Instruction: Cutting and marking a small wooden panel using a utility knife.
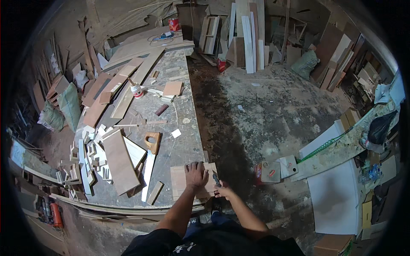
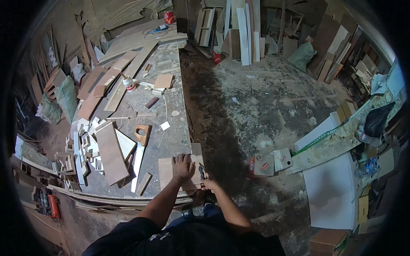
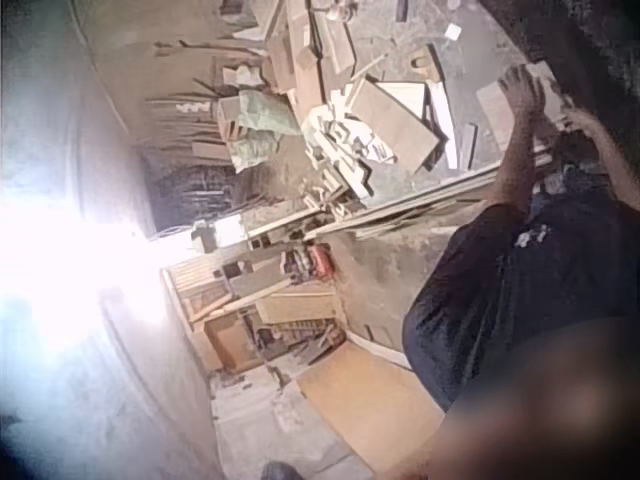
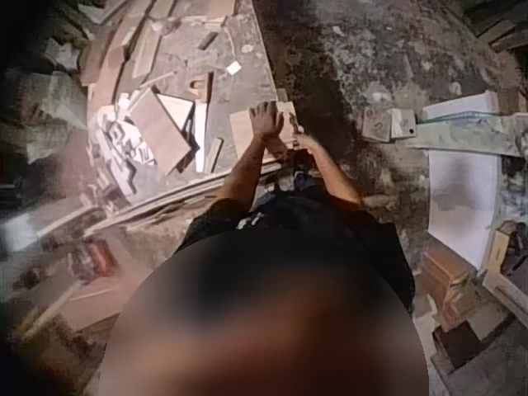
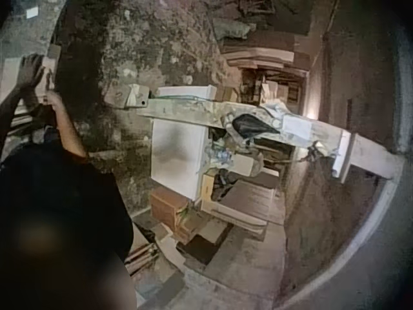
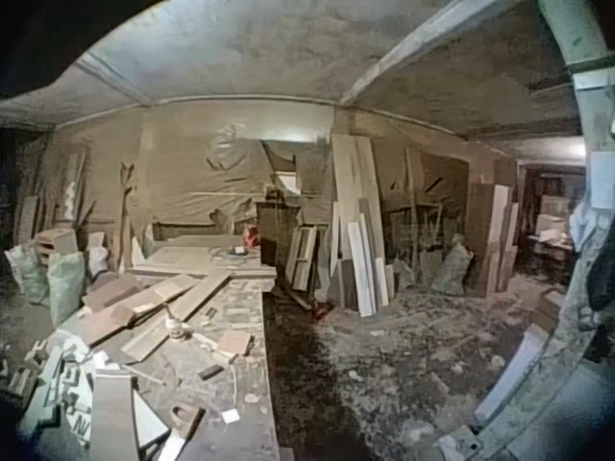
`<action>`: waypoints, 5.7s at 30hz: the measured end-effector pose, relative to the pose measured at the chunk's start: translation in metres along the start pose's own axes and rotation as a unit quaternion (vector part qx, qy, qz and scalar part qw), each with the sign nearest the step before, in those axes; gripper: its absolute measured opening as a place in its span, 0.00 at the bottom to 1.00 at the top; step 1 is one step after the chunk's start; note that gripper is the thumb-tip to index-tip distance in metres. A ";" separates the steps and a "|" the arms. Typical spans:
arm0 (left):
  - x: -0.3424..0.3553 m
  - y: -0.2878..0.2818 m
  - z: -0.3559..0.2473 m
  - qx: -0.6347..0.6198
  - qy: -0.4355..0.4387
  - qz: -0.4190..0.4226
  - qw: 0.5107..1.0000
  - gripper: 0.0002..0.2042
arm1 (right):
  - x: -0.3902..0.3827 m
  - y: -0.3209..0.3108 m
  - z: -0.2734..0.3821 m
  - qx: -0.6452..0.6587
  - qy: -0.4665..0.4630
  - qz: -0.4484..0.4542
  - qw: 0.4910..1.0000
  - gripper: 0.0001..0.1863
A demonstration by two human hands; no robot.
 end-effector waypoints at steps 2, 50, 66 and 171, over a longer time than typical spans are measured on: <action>-0.002 0.002 0.001 -0.005 -0.003 0.030 1.000 0.31 | -0.003 0.001 -0.001 -0.005 -0.005 -0.001 1.000 0.22; 0.010 0.018 0.014 0.007 -0.053 0.161 0.986 0.37 | -0.075 0.056 0.136 -0.460 0.012 -0.223 0.859 0.20; 0.008 0.016 0.019 0.013 -0.054 0.176 0.983 0.37 | -0.081 0.059 0.129 -0.534 -0.131 -0.270 0.790 0.11; 0.007 0.027 0.014 -0.009 -0.061 0.175 0.983 0.37 | -0.019 0.023 0.065 -0.491 -0.067 -0.249 0.832 0.13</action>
Point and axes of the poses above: each hand's wrist, its own x-axis towards the middle knuckle, its own y-axis out of the palm, z = x × y, the point moved 5 cm from there along x, towards the middle knuckle, and after that the axes turned 7 degrees about y, right-handed, at the moved point
